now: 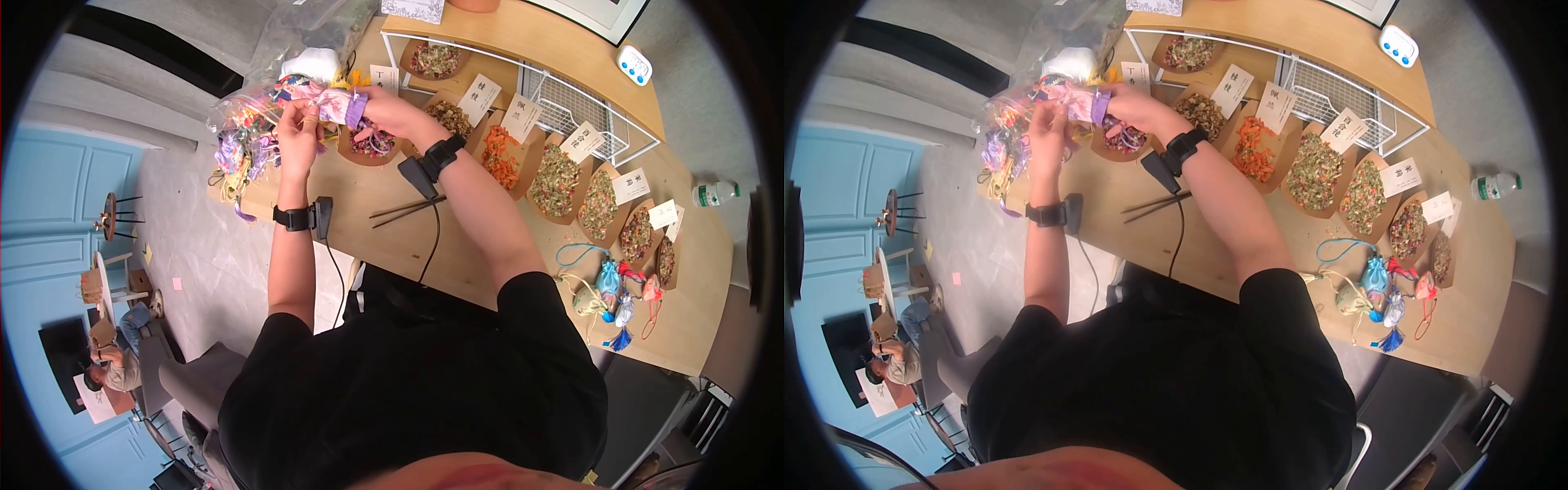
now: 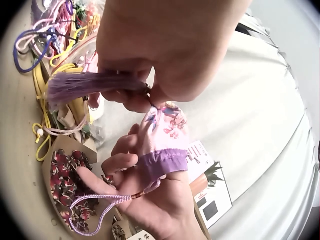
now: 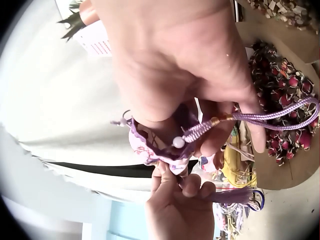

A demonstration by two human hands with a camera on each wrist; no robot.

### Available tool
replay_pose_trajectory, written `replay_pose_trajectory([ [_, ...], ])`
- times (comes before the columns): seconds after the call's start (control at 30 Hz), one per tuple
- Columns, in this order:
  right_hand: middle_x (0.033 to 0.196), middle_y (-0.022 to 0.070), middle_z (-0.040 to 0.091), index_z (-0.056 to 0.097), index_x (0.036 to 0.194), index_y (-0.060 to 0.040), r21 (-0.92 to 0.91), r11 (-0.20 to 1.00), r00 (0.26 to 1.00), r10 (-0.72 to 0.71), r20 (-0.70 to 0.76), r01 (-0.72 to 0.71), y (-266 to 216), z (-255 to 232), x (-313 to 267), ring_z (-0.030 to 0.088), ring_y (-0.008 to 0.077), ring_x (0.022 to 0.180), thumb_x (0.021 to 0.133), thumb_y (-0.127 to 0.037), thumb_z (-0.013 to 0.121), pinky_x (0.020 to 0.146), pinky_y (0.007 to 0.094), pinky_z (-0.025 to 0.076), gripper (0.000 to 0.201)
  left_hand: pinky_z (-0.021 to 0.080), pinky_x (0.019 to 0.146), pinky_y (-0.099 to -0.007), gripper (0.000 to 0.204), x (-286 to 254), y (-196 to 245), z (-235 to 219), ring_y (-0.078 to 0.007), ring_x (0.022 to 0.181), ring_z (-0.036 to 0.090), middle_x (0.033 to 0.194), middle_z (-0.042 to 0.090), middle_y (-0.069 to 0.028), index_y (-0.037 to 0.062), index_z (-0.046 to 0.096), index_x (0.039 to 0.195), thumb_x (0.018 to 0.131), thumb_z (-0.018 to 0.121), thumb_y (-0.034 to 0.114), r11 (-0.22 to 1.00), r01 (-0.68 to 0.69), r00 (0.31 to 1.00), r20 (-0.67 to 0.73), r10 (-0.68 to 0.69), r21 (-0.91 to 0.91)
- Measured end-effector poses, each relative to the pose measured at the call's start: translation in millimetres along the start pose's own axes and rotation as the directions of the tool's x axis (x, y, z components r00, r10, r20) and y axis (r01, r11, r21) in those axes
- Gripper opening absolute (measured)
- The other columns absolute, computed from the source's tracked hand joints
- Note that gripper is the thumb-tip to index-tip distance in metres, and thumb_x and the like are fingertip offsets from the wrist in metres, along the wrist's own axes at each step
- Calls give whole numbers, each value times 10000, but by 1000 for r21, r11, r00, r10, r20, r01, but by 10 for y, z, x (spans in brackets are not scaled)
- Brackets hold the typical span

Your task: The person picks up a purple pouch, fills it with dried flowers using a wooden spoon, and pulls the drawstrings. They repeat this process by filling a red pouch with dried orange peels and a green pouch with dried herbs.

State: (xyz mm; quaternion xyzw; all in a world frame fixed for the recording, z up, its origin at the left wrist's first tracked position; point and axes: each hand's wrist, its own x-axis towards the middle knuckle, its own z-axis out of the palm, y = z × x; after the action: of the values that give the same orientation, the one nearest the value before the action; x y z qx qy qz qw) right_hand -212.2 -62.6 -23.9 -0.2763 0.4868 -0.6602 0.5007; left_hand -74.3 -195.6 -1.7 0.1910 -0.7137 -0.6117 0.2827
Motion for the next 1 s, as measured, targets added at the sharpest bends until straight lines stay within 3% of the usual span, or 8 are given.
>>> replay_pose_trajectory([
  [0.2,1013,49,660,582,1225,-15,-92,995,999,-34,19,35,32,-47,23,629,144,899,898,-95,625,752,304,533,339,369,495,-206,74,21,-4,-53,-48,558,489,739,588,8,22,589,1008,980,591,91,1000,-26,1000,-15,26,-4],
  [0.4,1038,50,684,566,1285,11,-204,976,996,-85,-37,76,-86,-11,-87,634,116,904,867,-34,629,747,258,485,425,364,473,-210,82,6,-8,-75,-49,547,488,739,586,10,24,596,995,977,601,104,1000,-24,998,-59,24,-10],
  [0.5,1038,42,684,582,1271,26,-176,964,979,-201,19,202,-51,-45,-62,631,111,902,874,-58,630,781,257,485,408,363,468,-210,89,11,-8,-76,-50,540,485,746,594,7,25,600,1001,976,606,110,999,-34,998,-60,32,-25],
  [0.7,997,69,686,612,1238,45,-423,858,935,-349,-58,293,55,-92,100,626,114,845,855,-166,670,724,262,498,441,366,478,-206,123,-39,84,21,-51,540,483,764,622,0,12,617,1027,972,620,123,1000,2,1000,-22,-2,-24],
  [0.8,1020,77,693,593,1240,54,-486,806,891,-440,-111,337,55,-70,114,639,104,892,937,-148,608,762,255,519,365,375,497,-205,152,-29,45,28,-53,552,489,749,624,2,1,631,1062,972,622,124,996,32,998,54,-28,-86],
  [0.87,998,80,694,612,1201,42,-358,889,936,-338,-96,284,115,-77,166,651,110,845,955,-176,594,715,254,532,329,384,515,-203,172,-14,-4,34,-53,566,496,737,621,5,-4,637,1089,972,621,122,983,48,993,119,-27,-176],
  [0.97,954,83,688,626,1137,29,-125,978,985,-170,-16,167,70,-17,95,658,124,767,975,-206,579,649,260,542,289,455,413,-253,224,31,-97,41,-98,524,541,681,570,-20,3,629,1099,976,613,190,992,-43,992,114,57,-122],
  [1.0,938,84,685,629,1115,25,-43,992,993,-115,26,117,32,20,47,659,129,739,981,-214,575,628,264,544,279,453,437,-246,220,25,-116,27,-96,548,542,692,578,-19,1,633,1092,977,611,187,993,0,993,117,14,-120],
])
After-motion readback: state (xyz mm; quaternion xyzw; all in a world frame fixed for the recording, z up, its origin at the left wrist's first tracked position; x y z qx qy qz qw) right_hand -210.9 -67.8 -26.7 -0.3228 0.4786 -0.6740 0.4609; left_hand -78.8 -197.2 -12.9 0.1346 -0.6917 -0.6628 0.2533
